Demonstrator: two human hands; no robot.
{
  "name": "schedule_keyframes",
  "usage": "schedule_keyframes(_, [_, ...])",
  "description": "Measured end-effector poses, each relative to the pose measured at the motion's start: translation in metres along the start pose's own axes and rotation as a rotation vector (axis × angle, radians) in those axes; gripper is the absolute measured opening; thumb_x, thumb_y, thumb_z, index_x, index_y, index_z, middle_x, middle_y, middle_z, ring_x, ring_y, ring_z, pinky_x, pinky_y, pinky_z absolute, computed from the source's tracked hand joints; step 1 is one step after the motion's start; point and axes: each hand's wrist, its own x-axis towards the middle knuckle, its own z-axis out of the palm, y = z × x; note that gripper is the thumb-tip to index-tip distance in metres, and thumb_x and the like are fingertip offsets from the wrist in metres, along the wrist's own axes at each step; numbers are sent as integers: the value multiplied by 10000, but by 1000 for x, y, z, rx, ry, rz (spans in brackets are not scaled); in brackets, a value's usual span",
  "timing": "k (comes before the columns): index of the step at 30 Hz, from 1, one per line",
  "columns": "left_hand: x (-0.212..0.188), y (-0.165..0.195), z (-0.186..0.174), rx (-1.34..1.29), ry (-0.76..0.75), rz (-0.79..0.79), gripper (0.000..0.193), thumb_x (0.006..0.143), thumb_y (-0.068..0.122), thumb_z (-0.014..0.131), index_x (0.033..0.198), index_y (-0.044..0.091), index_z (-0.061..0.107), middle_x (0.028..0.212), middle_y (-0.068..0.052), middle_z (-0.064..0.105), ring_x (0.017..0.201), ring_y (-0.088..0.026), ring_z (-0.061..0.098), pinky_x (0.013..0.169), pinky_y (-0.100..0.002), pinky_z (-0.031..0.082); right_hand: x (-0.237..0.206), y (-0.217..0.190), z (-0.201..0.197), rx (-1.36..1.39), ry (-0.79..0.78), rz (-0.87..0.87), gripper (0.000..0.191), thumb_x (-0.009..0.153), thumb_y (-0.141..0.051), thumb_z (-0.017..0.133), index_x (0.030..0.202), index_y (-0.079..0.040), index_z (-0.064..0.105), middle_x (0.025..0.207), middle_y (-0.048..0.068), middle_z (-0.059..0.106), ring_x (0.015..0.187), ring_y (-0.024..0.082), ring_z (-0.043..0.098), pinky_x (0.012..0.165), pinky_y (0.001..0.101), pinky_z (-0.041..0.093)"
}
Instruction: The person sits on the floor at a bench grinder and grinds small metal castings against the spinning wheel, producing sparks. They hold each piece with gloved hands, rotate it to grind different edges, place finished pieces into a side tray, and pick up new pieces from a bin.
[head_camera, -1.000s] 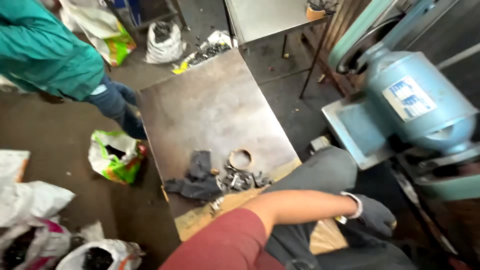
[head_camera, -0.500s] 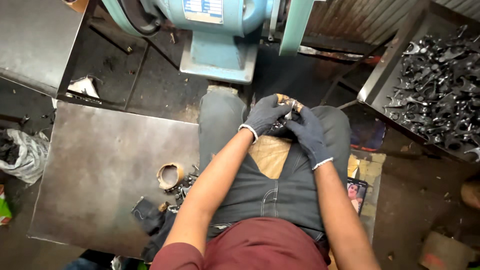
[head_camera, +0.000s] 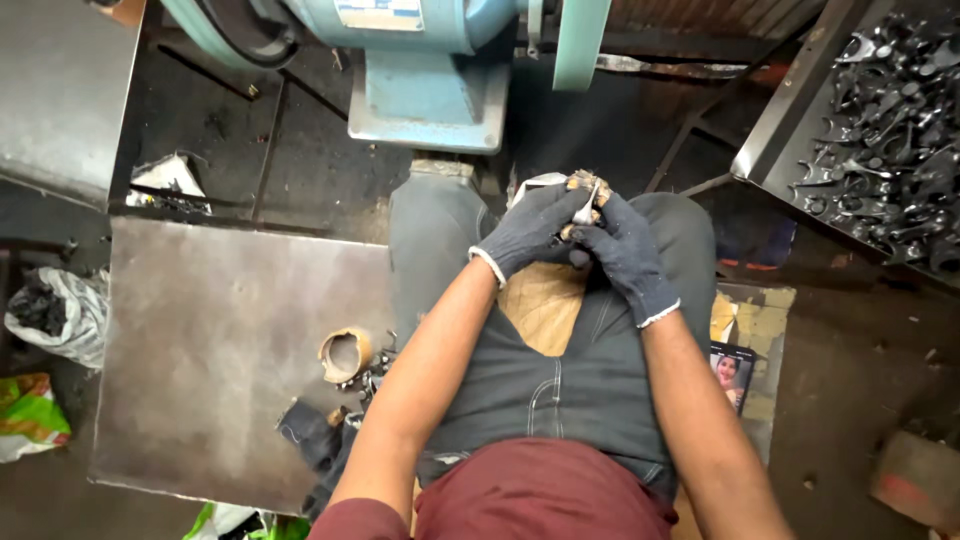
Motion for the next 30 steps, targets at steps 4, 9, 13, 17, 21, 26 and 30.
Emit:
schedule_keyframes(4, [13, -1, 4, -837, -22, -728, 362, 1093, 343, 498, 1174, 46, 689, 1047, -54, 737, 962, -170, 687, 866, -322, 534, 24, -2, -12, 44, -25, 13, 545, 943, -70, 682, 1469, -5, 553, 1295, 29, 657, 1054, 113, 637, 945, 262, 521])
schedule_keyframes(9, [31, -44, 0, -802, -86, -969, 433, 1083, 364, 520, 1062, -18, 723, 979, -139, 725, 850, -168, 634, 783, -346, 525, 70, 18, -9, 337, -12, 27, 440, 1002, -77, 608, 1433, 10, 586, 1216, 35, 674, 1000, 90, 644, 928, 246, 535])
schedule_keyframes(13, [39, -82, 19, -471, -74, -873, 429, 1077, 345, 437, 1085, 4, 697, 984, -146, 738, 884, -219, 701, 789, -349, 515, 101, 41, 6, 512, 102, 221, 402, 1044, -106, 584, 1423, 23, 624, 1147, 60, 676, 888, 108, 592, 776, 259, 487])
schedule_keyframes(17, [42, -91, 42, -526, 60, -907, 425, 1063, 340, 447, 1093, -1, 700, 1011, -147, 735, 925, -230, 695, 833, -358, 501, 114, 53, -7, 477, 96, 236, 424, 1002, -58, 581, 1418, 20, 619, 1179, 51, 679, 993, 113, 606, 873, 253, 494])
schedule_keyframes(21, [50, -80, 40, -779, 100, -1063, 435, 1035, 361, 487, 1096, -10, 705, 976, -144, 739, 904, -186, 661, 820, -374, 525, 118, 51, -23, 398, 34, 134, 469, 927, -23, 595, 1395, 5, 575, 1306, 34, 658, 1189, 122, 611, 1039, 265, 480])
schedule_keyframes(26, [67, -69, 26, -534, 47, -1183, 477, 1021, 405, 443, 1096, 14, 705, 958, -167, 755, 918, -273, 718, 829, -394, 520, 126, 47, -19, 307, 69, 220, 401, 976, -76, 607, 1364, 23, 633, 1265, 64, 694, 1143, 135, 630, 1006, 276, 495])
schedule_keyframes(30, [79, -70, 21, -426, 20, -1298, 493, 998, 454, 414, 1138, 91, 719, 1023, -173, 759, 1014, -353, 719, 882, -434, 507, 137, 52, -16, 464, 87, 276, 384, 981, -91, 608, 1344, 30, 639, 1268, 71, 694, 1127, 137, 637, 995, 272, 500])
